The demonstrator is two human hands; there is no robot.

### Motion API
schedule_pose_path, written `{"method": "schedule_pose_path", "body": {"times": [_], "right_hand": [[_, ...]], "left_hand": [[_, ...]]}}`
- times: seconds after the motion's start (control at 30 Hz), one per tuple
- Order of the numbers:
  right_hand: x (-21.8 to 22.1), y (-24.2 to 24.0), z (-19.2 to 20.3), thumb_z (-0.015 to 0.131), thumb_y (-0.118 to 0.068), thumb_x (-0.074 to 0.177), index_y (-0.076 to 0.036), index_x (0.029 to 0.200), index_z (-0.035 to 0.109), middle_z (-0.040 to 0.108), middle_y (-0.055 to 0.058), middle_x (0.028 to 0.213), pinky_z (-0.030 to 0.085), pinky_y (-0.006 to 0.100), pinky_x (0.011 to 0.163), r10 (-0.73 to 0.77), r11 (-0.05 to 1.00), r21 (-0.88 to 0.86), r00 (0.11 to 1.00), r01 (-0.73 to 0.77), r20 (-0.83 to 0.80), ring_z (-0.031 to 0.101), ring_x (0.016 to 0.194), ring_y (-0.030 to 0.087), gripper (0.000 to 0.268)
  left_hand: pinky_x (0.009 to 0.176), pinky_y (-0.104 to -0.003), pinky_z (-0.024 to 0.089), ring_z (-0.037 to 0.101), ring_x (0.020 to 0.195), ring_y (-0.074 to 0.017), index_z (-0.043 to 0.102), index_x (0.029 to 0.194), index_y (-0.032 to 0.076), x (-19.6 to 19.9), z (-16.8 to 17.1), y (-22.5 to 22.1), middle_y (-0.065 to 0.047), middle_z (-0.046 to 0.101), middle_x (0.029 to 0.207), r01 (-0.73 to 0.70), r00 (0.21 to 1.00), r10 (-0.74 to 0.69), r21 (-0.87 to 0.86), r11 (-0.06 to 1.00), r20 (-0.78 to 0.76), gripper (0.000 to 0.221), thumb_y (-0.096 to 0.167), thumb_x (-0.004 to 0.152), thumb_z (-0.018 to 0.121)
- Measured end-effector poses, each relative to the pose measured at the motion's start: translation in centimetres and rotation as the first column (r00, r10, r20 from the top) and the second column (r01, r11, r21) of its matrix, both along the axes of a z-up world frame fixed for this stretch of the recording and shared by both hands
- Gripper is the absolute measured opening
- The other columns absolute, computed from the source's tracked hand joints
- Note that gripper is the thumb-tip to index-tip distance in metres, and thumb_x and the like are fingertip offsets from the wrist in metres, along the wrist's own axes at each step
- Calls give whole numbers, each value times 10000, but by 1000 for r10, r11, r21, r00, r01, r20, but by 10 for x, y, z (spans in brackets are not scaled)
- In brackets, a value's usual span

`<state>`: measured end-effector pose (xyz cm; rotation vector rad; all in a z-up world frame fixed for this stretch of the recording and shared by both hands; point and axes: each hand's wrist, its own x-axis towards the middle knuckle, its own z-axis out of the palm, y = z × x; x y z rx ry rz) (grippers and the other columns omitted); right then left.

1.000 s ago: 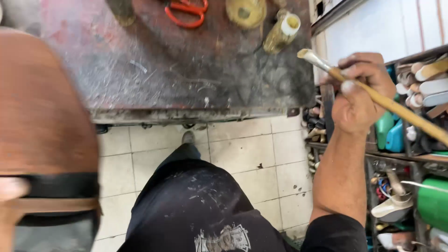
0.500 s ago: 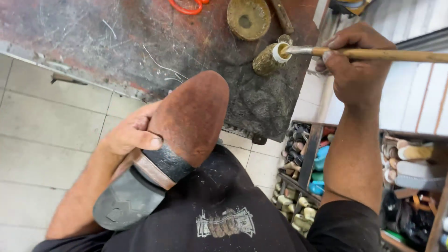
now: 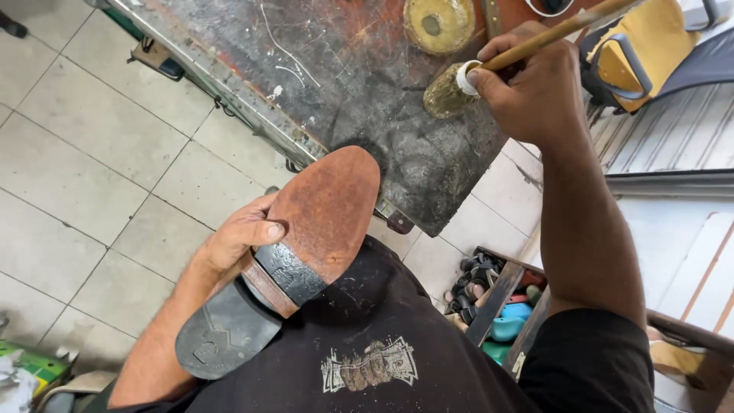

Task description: Applying adhesive to a shoe sole and a replacement part using a brush at a workbench

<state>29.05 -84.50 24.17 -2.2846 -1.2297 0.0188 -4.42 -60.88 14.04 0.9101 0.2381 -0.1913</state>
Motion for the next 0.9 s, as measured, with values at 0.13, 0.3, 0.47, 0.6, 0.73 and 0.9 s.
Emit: {"method": "schedule_pose_path", "body": {"times": [0.13,0.3,0.47,0.6,0.73,0.9], "right_hand": [[5,4,-4,813,38,954,-21,1009,795,671,109,949,492,373,679,137,991,-9,988,-136,78,611,797,226,83],[2,11,0,810,52,935,15,989,768,685,131,975,526,363,678,127,991,-53,989,-124,75,624,810,240,78],[0,10,-3,804,-49,1002,-48,992,683,666,33,785,439,320,558,-48,999,6,999,48,10,550,635,128,122],[-10,13,6,773,38,1070,2,1070,571,671,141,868,593,298,591,-89,983,155,992,102,-92,804,827,255,205],[-4,4,-2,638,127,1088,-14,1063,500,617,189,822,578,303,472,-154,869,436,966,233,-209,728,637,274,199],[-5,-4,6,586,89,1054,-47,1052,531,627,170,780,616,298,446,-297,672,557,866,488,-402,706,588,241,147]], "left_hand": [[1087,-525,479,624,1266,-350,471,1482,-69,-9,-9,1,-210,624,1394,-38,997,42,-61,997,68,792,372,857,675],[1154,-489,469,610,1329,-339,530,1435,-72,1,-12,7,-219,615,1435,-49,988,46,13,999,150,696,467,996,519],[1154,-463,464,639,1275,-301,561,1398,-54,3,-34,12,-191,655,1380,26,986,-27,7,1000,162,658,485,1037,448],[1107,-499,506,676,1216,-337,532,1434,-47,8,-24,19,-217,671,1353,116,991,-103,-166,979,80,664,467,1024,442],[1120,-485,492,655,1247,-327,534,1426,-32,15,-42,27,-201,657,1370,157,985,-142,-161,974,101,659,477,1017,450],[1155,-483,477,641,1283,-340,573,1374,-64,21,-47,24,-219,657,1378,210,961,-188,-93,973,202,677,501,1039,409]]}}
